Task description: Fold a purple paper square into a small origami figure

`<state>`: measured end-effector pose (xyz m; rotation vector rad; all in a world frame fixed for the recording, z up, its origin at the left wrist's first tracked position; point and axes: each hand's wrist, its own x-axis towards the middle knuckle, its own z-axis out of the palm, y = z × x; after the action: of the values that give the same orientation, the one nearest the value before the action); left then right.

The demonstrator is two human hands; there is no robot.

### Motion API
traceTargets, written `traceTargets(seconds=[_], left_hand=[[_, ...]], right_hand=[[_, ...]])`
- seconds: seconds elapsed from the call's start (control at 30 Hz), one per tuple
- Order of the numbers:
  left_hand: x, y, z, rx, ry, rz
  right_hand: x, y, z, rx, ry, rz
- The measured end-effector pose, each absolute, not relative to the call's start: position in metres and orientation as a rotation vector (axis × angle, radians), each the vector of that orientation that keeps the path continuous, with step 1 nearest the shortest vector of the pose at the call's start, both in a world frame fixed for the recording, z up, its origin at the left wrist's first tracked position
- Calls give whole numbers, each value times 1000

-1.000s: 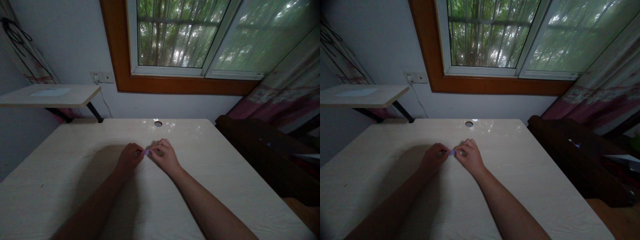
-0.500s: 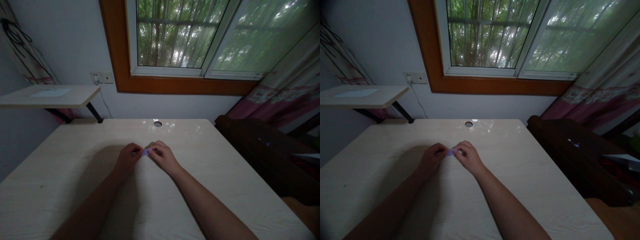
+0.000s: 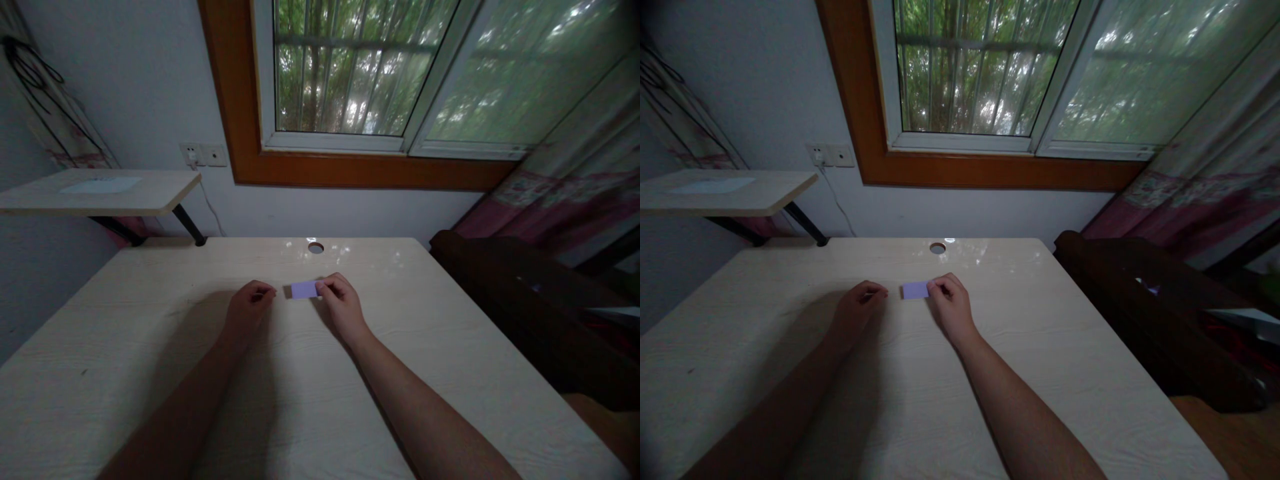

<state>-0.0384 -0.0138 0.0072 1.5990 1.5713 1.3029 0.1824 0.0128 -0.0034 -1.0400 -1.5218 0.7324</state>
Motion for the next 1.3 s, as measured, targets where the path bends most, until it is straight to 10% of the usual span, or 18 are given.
traceTargets(seconds=[1.3], left_hand=[[-30, -23, 12, 2143, 1449, 1247]], right_hand=[[178, 8, 4, -1075, -1628, 525]])
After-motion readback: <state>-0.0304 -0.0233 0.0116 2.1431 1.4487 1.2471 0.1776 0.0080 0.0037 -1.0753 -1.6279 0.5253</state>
